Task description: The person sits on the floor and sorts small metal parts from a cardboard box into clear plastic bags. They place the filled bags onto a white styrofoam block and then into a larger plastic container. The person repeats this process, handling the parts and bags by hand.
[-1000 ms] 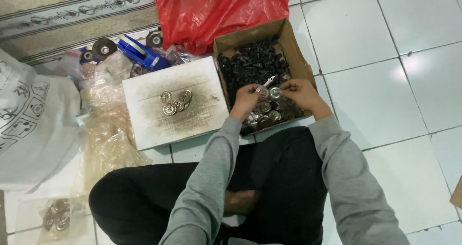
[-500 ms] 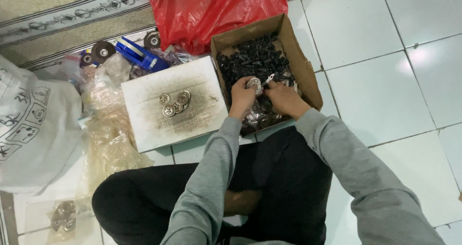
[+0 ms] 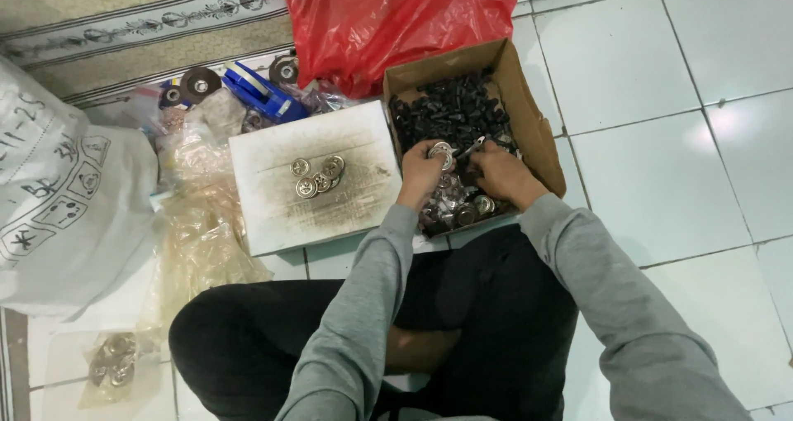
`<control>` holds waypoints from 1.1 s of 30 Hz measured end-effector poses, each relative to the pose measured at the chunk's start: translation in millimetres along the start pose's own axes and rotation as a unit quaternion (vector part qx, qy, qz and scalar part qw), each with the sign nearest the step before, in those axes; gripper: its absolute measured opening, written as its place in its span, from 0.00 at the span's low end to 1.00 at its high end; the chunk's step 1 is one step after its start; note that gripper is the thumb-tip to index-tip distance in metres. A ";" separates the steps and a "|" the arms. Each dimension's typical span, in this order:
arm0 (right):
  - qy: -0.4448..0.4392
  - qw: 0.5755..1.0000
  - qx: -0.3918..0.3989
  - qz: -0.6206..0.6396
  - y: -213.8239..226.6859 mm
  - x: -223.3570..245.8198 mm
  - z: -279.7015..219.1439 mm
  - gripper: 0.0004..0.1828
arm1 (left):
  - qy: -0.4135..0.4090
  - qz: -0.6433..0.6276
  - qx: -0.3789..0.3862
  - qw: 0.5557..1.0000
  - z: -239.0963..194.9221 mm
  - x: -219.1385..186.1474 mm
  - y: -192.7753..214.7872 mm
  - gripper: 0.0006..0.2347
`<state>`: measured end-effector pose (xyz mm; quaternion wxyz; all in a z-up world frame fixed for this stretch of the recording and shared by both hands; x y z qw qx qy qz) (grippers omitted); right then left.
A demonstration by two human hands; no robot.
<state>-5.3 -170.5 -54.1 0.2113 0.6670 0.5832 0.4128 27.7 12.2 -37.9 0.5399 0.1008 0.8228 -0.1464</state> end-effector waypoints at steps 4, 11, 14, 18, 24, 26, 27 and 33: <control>0.007 1.000 0.005 -0.016 -0.5 -0.2 0.6 0.25 | 0.003 0.050 -0.001 0.999 -20.5 -21.8 -2.8 0.14; 0.028 0.999 -0.022 0.005 18.0 21.1 -17.8 0.22 | -0.002 0.007 -0.007 1.000 -14.7 -11.0 -2.2 0.14; 0.016 0.999 -0.041 0.024 26.1 23.8 -28.2 0.19 | -0.001 0.028 -0.001 1.000 -23.8 -17.9 -2.9 0.13; 0.023 0.977 -0.097 0.190 25.3 -4.2 -26.3 0.17 | -0.006 0.047 0.007 0.999 -16.3 -8.3 -0.2 0.13; -0.009 0.883 -0.098 0.458 16.9 -18.8 -41.6 0.15 | 0.006 0.024 0.022 0.999 -15.5 -4.5 -6.8 0.13; -0.018 0.878 -0.092 0.470 20.5 -18.0 -42.5 0.15 | 0.004 0.053 0.021 0.998 -17.3 -4.1 -13.6 0.13; -0.027 0.871 -0.086 0.482 21.8 -17.8 -42.9 0.15 | 0.003 0.084 0.022 0.996 -18.0 -4.2 -17.0 0.14; -0.028 0.885 -0.058 0.461 1.5 -38.8 -28.4 0.19 | 0.014 0.099 0.083 0.992 -17.8 -3.7 -34.5 0.14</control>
Point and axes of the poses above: each hand's wrist, its own z-axis towards the middle knuckle, its own y-axis out of the back of the hand, x = y × z, the point moved 1 cm from there along z, towards the middle knuckle, and after that the axes turned 14 degrees about x, right-handed, at the moved point
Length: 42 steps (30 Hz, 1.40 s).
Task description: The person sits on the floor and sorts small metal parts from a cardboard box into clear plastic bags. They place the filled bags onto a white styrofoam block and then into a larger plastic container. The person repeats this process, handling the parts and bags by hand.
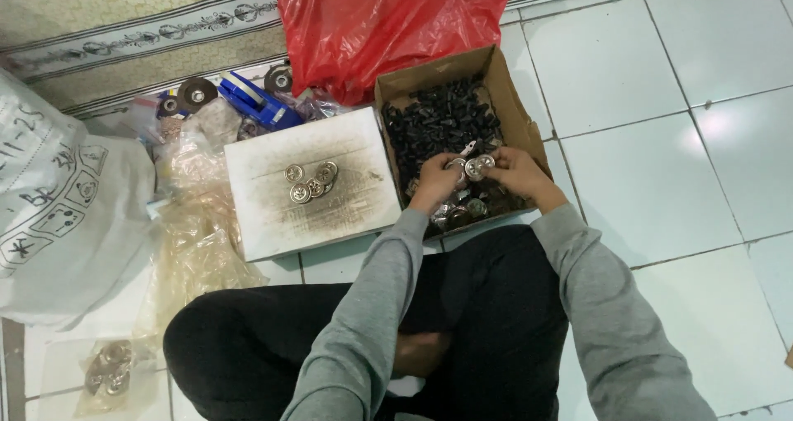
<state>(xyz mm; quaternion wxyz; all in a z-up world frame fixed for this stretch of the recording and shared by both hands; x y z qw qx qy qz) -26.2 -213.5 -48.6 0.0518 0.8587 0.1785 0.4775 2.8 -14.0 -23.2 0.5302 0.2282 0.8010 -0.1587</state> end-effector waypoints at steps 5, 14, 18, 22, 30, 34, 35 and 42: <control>-0.001 1.000 -0.014 0.009 -1.8 25.2 -18.9 0.17 | 0.000 -0.026 0.043 0.999 3.4 3.6 -10.5 0.15; 0.079 0.996 -0.029 0.026 -29.7 101.2 -54.0 0.13 | -0.020 -0.088 0.037 0.995 -11.1 -13.4 25.7 0.15; 0.116 0.990 0.034 0.077 -76.3 127.2 -32.8 0.14 | -0.038 0.022 0.030 0.999 -85.8 -65.5 86.6 0.17; 0.139 0.981 0.085 0.102 -150.2 139.9 15.9 0.18 | -0.012 0.113 0.006 0.993 -116.4 -53.8 153.8 0.20; 0.146 0.989 0.011 -0.034 -234.6 135.7 72.3 0.20 | -0.017 0.192 -0.110 0.975 -145.5 -29.7 212.9 0.20; 0.157 0.983 -0.031 -0.091 -241.9 152.3 51.5 0.22 | -0.034 0.224 -0.097 0.969 -151.9 -36.0 215.0 0.22; 0.180 0.975 -0.048 -0.118 -241.5 152.9 49.5 0.23 | -0.042 0.251 -0.089 0.963 -149.7 -31.8 217.2 0.22; 0.240 0.953 -0.072 -0.170 -246.9 159.6 27.3 0.24 | -0.062 0.349 -0.106 0.929 -148.2 -29.5 233.1 0.19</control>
Point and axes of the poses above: each hand's wrist, its own z-axis towards the middle knuckle, its own y-axis out of the back of the hand, x = y × z, the point moved 1 cm from there along z, towards the middle knuckle, and after that the axes turned 14 degrees about x, right-handed, at the moved point
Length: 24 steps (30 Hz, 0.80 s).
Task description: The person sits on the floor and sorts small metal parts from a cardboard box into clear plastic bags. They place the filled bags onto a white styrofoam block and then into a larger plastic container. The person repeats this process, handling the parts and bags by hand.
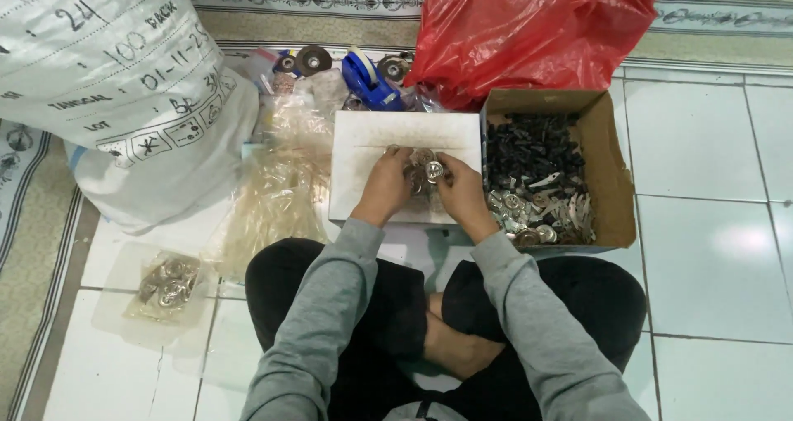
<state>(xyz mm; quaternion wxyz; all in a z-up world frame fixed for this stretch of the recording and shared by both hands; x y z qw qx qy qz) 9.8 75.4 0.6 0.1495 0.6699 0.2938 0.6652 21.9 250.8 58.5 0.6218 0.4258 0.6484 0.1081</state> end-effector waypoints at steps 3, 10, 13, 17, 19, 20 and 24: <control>0.051 0.999 0.001 -0.008 11.3 40.0 -17.7 0.24 | -0.004 0.049 0.008 0.999 0.2 4.5 4.5 0.20; 0.090 0.995 0.006 -0.048 -5.0 14.9 -19.1 0.25 | -0.036 0.047 -0.017 0.998 3.9 21.5 -2.3 0.17; 0.085 0.985 0.018 -0.146 -18.5 -3.5 -15.7 0.24 | -0.051 0.130 -0.073 0.987 7.7 38.2 -8.1 0.17; 0.042 0.969 0.035 -0.241 -21.1 20.1 -28.1 0.25 | 0.064 0.161 -0.014 0.985 -11.5 18.7 -20.0 0.25; 0.021 0.967 0.073 -0.244 -22.0 27.3 -32.0 0.29 | 0.077 0.176 0.016 0.981 -12.5 17.3 -32.9 0.28; 0.023 0.965 0.083 -0.249 -18.1 33.5 -32.7 0.29 | 0.076 0.184 0.001 0.980 -11.0 17.4 -36.0 0.27; 0.034 0.975 0.119 -0.182 18.6 56.2 -37.5 0.34 | 0.051 0.134 -0.052 0.988 -8.9 26.7 -35.0 0.28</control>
Point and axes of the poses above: each hand's wrist, its own z-axis towards the middle knuckle, its own y-axis out of the back of the hand, x = y × z, the point moved 1 cm from there along z, towards the middle knuckle, and after that the axes turned 14 degrees about x, right-handed, at the moved point
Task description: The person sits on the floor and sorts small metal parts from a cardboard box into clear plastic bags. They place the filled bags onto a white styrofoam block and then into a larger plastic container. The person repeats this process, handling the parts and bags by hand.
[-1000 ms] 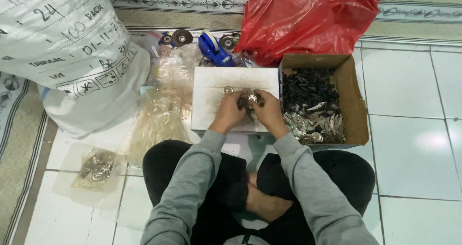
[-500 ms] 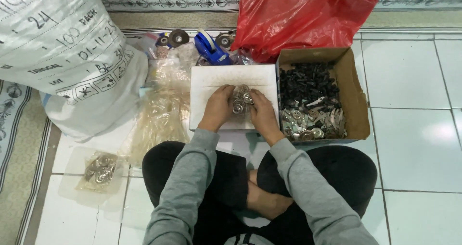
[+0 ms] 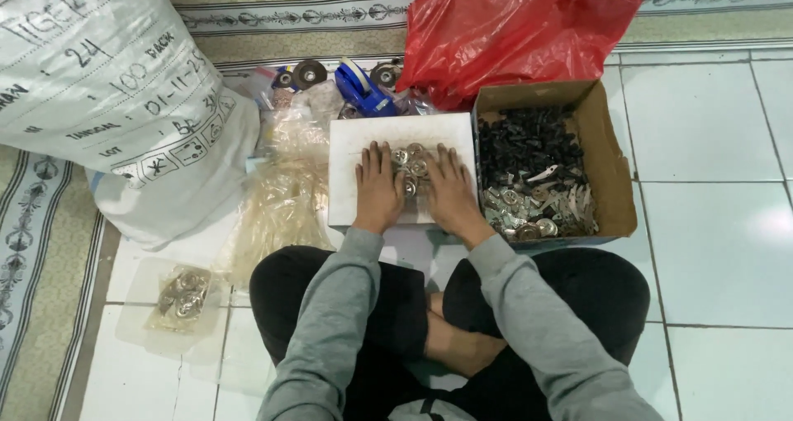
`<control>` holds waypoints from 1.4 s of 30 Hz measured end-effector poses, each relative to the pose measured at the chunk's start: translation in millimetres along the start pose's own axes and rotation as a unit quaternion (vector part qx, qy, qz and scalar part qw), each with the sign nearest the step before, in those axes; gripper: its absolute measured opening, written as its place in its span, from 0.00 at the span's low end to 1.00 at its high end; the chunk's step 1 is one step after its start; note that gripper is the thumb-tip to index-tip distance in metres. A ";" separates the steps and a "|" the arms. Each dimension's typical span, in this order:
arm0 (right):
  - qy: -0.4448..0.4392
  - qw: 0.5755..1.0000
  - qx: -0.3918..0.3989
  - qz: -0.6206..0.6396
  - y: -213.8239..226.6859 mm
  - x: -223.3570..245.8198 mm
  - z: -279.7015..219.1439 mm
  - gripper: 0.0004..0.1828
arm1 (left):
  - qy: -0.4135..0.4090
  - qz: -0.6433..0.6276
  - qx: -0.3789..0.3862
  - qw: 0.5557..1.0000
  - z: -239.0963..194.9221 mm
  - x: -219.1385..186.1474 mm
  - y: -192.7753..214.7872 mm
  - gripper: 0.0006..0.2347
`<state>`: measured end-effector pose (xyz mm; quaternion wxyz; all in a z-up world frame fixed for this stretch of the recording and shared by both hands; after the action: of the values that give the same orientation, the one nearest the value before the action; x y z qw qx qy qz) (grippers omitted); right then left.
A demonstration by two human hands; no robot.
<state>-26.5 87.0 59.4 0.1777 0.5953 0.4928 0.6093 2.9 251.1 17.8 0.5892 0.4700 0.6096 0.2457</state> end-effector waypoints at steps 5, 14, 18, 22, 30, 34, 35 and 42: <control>-0.032 0.998 -0.051 -0.020 39.0 -136.7 -10.5 0.25 | -0.067 -0.078 -0.104 0.989 -9.5 -11.8 21.7 0.22; -0.239 0.966 0.103 0.003 47.9 -227.5 -80.6 0.18 | -0.329 0.043 -0.039 0.942 26.4 -123.3 -81.3 0.07; -0.290 0.943 0.162 0.021 15.0 -259.6 -52.8 0.31 | -0.291 0.126 0.067 0.946 69.9 -152.7 -148.7 0.05; -0.306 0.940 0.142 0.038 7.0 -282.5 -46.1 0.30 | -0.249 0.190 0.063 0.948 107.4 -144.1 -200.5 0.04; -0.293 0.947 0.095 0.086 27.2 -261.0 -45.2 0.16 | -0.243 0.187 0.078 0.949 109.6 -145.2 -186.1 0.07; -0.333 0.937 0.097 0.047 28.8 -267.8 -67.8 0.16 | -0.221 0.032 0.123 0.967 88.8 -176.2 -122.0 0.06; -0.336 0.935 0.111 0.006 25.4 -265.6 -69.9 0.13 | -0.227 -0.033 0.143 0.963 85.9 -178.9 -110.9 0.04; -0.297 0.936 0.101 -0.157 4.3 -255.4 -66.2 0.11 | -0.163 -0.252 0.187 0.935 62.9 -185.5 -59.6 0.10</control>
<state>-26.2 -145.8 -64.8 0.3481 0.6792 0.5636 0.3159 20.5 49.1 45.7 0.6251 0.4359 0.6382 -0.1093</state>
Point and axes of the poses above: each hand's wrist, its own z-axis towards the middle knuckle, its own y-axis out of the back of the hand, x = y × z, the point moved 1 cm from there along z, towards the middle knuckle, and after that the axes turned 14 degrees about x, right-handed, at the moved point
